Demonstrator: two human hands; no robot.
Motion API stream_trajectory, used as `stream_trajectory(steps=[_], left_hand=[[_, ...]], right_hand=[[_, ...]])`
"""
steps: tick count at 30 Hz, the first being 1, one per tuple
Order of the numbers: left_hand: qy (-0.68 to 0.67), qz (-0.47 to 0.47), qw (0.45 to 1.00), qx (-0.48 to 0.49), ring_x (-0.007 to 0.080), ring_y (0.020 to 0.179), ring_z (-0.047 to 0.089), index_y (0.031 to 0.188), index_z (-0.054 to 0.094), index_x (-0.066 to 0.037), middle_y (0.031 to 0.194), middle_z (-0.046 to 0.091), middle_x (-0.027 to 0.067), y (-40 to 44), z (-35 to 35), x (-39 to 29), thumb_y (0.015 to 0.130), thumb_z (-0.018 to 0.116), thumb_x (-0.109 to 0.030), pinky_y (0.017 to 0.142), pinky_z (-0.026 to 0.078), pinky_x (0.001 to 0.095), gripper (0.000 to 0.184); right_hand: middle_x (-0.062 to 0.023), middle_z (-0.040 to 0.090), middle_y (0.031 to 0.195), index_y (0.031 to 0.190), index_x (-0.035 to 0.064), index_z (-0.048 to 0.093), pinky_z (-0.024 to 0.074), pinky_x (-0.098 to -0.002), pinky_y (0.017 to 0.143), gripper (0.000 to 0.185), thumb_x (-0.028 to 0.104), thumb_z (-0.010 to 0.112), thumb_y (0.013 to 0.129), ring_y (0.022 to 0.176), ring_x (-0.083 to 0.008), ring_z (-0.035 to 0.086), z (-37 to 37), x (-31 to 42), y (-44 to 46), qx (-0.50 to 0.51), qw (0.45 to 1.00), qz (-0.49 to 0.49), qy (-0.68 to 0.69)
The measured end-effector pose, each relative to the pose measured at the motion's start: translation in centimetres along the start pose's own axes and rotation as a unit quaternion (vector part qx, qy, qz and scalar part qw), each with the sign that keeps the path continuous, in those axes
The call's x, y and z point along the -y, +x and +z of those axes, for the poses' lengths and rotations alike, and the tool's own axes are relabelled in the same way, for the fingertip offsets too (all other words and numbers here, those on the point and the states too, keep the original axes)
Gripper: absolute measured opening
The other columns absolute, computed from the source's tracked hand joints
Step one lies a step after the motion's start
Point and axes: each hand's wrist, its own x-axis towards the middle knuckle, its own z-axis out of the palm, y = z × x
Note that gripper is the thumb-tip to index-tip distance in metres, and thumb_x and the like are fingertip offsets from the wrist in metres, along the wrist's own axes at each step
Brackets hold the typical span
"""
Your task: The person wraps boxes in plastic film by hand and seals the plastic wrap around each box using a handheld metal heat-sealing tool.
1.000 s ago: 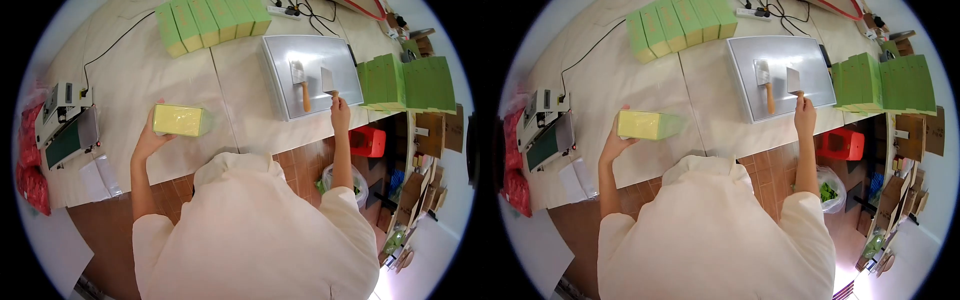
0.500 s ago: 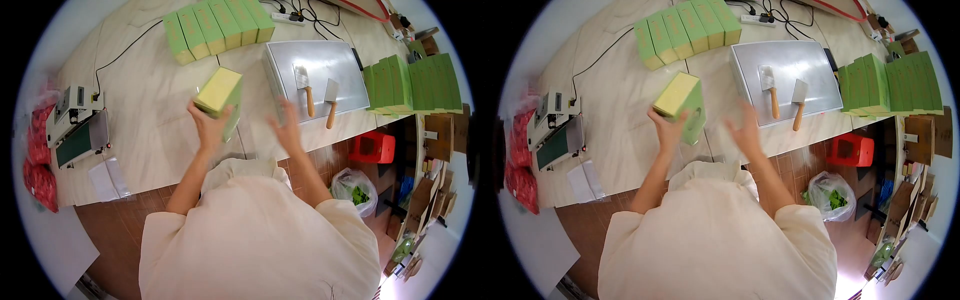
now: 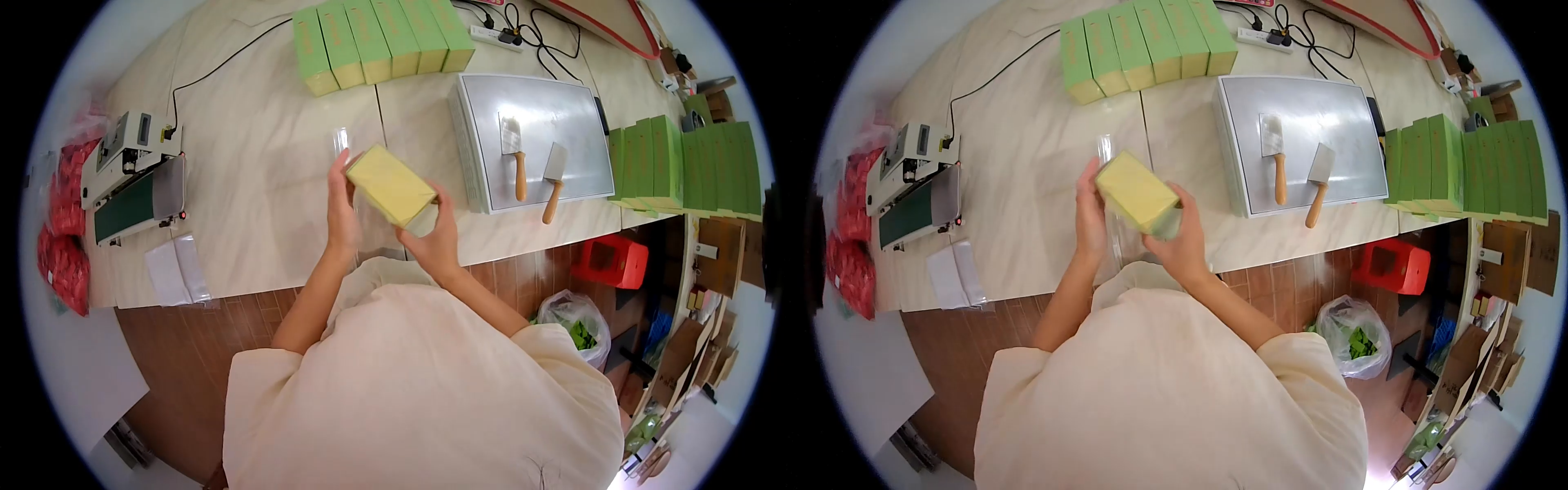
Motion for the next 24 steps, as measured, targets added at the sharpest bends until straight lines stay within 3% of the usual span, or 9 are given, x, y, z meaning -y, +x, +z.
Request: stream_trajectory(steps=[1, 7, 11, 16, 18, 20, 21, 23, 24], left_hand=[[-0.009, 0.002, 1.0, 0.013, 0.0242, 0.135, 0.038, 0.15, 0.021, -0.004, 0.148, 0.039, 0.0153, 0.1, -0.1, -0.6, 0.107, 0.022, -0.043, 0.115, 0.026, 0.0366, 0.058], [0.026, 0.031, 0.995, -0.094, 0.025, 0.135, 0.038, 0.15, 0.017, -0.004, 0.147, 0.04, 0.0169, -0.4, -1.2, -3.2, 0.107, 0.025, -0.042, 0.115, 0.026, 0.0376, 0.058], [0.097, 0.033, 0.988, -0.118, 0.0248, 0.134, 0.039, 0.149, 0.019, -0.005, 0.144, 0.042, 0.0169, 0.3, -2.5, -1.5, 0.107, 0.028, -0.041, 0.114, 0.025, 0.0378, 0.056], [0.139, 0.085, 0.98, -0.113, 0.0223, 0.129, 0.043, 0.143, 0.032, -0.004, 0.136, 0.048, 0.0138, 0.7, -2.4, -2.1, 0.105, 0.042, -0.028, 0.111, 0.029, 0.0358, 0.046], [0.146, 0.119, 0.975, -0.121, 0.0215, 0.126, 0.046, 0.138, 0.04, -0.003, 0.132, 0.051, 0.0124, 0.8, -2.3, -3.0, 0.104, 0.048, -0.023, 0.11, 0.032, 0.0351, 0.041], [0.322, 0.205, 0.921, -0.077, 0.0208, 0.11, 0.056, 0.114, 0.06, -0.003, 0.114, 0.063, 0.009, 0.7, -2.3, -5.1, 0.098, 0.057, -0.014, 0.098, 0.041, 0.0345, 0.019], [0.32, 0.204, 0.922, -0.074, 0.0208, 0.11, 0.056, 0.114, 0.06, -0.003, 0.114, 0.063, 0.009, 0.6, -2.2, -5.8, 0.098, 0.057, -0.014, 0.098, 0.041, 0.0345, 0.019], [0.409, 0.218, 0.884, 0.053, 0.0223, 0.086, 0.062, 0.088, 0.066, -0.005, 0.089, 0.068, 0.0061, 0.3, -1.9, -6.8, 0.093, 0.063, -0.015, 0.085, 0.047, 0.0352, 0.011], [0.409, 0.219, 0.884, 0.054, 0.0223, 0.086, 0.062, 0.088, 0.066, -0.005, 0.089, 0.068, 0.0061, 0.5, -1.6, -6.9, 0.093, 0.063, -0.015, 0.085, 0.047, 0.0352, 0.011]], right_hand=[[-0.0189, 0.047, 0.133, 0.138, -0.0008, 0.036, 0.04, -0.0395, 0.104, 0.083, 0.01, 0.08, 0.069, 0.124, -0.0323, 0.048, 0.2, 0.6, 0.1, 0.023, 0.999, -0.03, 0.001], [-0.0194, 0.046, 0.134, 0.14, -0.0003, 0.035, 0.0386, -0.0399, 0.106, 0.085, 0.009, 0.079, 0.069, 0.126, -0.0374, 0.045, 2.3, 0.6, 2.9, 0.102, 0.986, -0.127, 0.033], [-0.02, 0.045, 0.135, 0.141, -0.0001, 0.034, 0.0371, -0.0426, 0.108, 0.087, 0.011, 0.08, 0.069, 0.125, -0.0388, 0.045, 2.9, -1.4, 4.1, 0.15, 0.982, -0.115, 0.009], [-0.0207, 0.047, 0.133, 0.142, 0.0035, 0.037, 0.0377, -0.0487, 0.105, 0.091, 0.02, 0.085, 0.066, 0.121, -0.0389, 0.048, -2.4, -0.3, 4.6, 0.142, 0.96, -0.164, -0.177], [-0.0195, 0.054, 0.124, 0.134, 0.0045, 0.047, 0.0409, -0.0479, 0.1, 0.075, 0.02, 0.083, 0.069, 0.116, -0.0391, 0.051, -5.8, -3.0, 5.8, 0.057, 0.948, -0.185, -0.252], [-0.0178, 0.059, 0.113, 0.12, 0.0044, 0.057, 0.0447, -0.0467, 0.091, 0.052, 0.018, 0.078, 0.075, 0.106, -0.038, 0.055, -9.3, -4.1, 6.9, -0.093, 0.927, -0.114, -0.344], [-0.0173, 0.06, 0.109, 0.114, 0.0038, 0.058, 0.0452, -0.0461, 0.087, 0.043, 0.017, 0.076, 0.077, 0.102, -0.0366, 0.056, -10.9, -5.2, 7.4, -0.12, 0.9, -0.083, -0.412], [-0.0168, 0.061, 0.105, 0.107, 0.0032, 0.059, 0.0457, -0.0455, 0.083, 0.034, 0.017, 0.073, 0.079, 0.098, -0.0352, 0.057, -12.9, -7.5, 7.6, -0.146, 0.865, -0.05, -0.477], [-0.0163, 0.061, 0.1, 0.104, 0.0033, 0.059, 0.0462, -0.0451, 0.079, 0.031, 0.018, 0.072, 0.079, 0.094, -0.0343, 0.058, -13.4, -8.5, 7.6, -0.156, 0.834, -0.028, -0.529]])
